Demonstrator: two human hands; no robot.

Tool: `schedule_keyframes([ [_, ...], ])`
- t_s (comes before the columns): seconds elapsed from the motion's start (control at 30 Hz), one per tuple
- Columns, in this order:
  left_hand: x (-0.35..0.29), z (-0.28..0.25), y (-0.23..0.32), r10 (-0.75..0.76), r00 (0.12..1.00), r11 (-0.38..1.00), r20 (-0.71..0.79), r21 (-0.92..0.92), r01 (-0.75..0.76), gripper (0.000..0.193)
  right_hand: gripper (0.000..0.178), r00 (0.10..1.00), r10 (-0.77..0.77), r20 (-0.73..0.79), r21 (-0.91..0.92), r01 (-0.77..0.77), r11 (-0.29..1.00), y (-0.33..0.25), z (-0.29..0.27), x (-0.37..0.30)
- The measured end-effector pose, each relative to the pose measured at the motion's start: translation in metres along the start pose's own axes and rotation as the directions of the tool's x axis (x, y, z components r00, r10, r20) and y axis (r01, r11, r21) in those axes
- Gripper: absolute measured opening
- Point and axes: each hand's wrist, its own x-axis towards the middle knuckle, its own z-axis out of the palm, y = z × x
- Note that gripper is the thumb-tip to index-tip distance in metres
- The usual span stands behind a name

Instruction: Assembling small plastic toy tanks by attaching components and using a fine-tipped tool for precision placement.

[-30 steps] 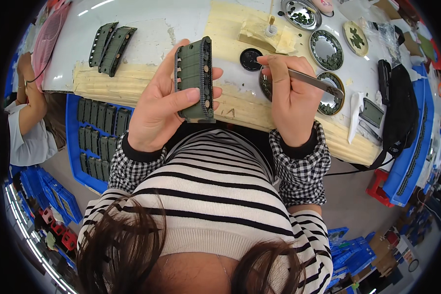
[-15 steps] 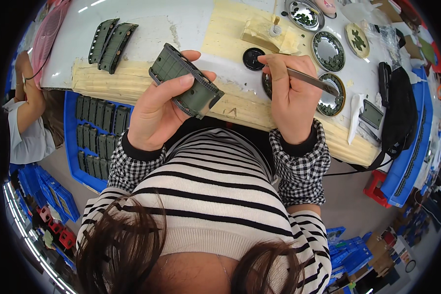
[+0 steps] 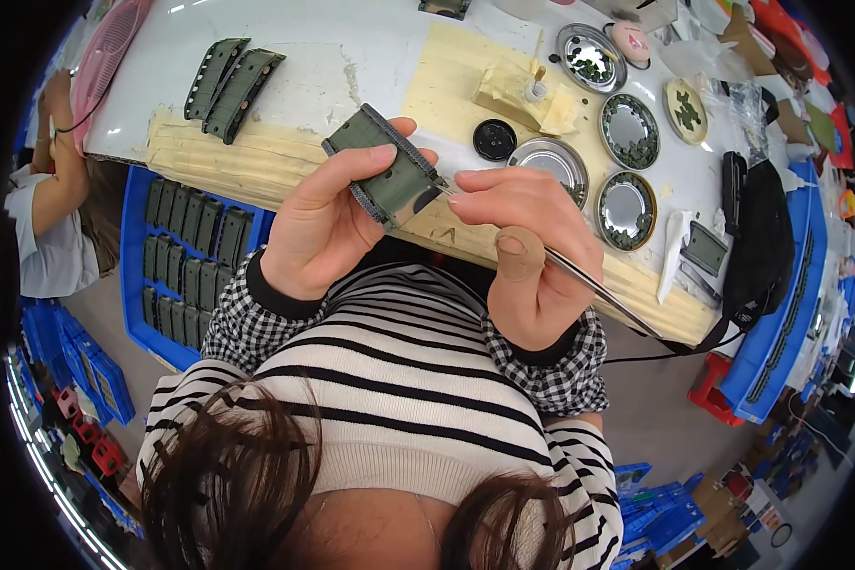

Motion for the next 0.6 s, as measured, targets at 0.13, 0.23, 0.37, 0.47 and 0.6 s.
schedule_keyframes([
  [0.13,-0.001,0.0,-0.0016,0.022,1.0,1.0,-0.011,-0.005,-0.022,0.033,0.029,0.998,0.054,0.023,0.027,-0.055,0.998,-0.0013,0.0009,-0.0023],
  [0.23,-0.0007,-0.001,-0.0021,0.013,1.0,1.0,-0.009,-0.006,-0.013,0.033,0.029,0.998,0.055,0.031,0.031,-0.056,0.998,-0.0014,0.0007,-0.0028],
  [0.37,-0.0009,0.0002,-0.0026,0.014,1.0,1.0,-0.015,0.004,-0.014,0.034,0.027,0.998,0.057,0.032,0.028,-0.058,0.998,-0.0025,0.001,-0.0027],
  [0.47,-0.0013,-0.0006,-0.0027,0.014,1.0,1.0,-0.016,0.006,-0.014,0.034,0.026,0.998,0.051,0.047,0.002,-0.051,0.999,-0.0025,0.001,-0.0023],
  [0.6,-0.0017,-0.0008,-0.0024,0.009,1.0,1.0,-0.021,0.002,-0.009,0.033,0.025,0.996,0.061,0.059,-0.021,-0.06,0.998,-0.004,0.0002,-0.0016],
])
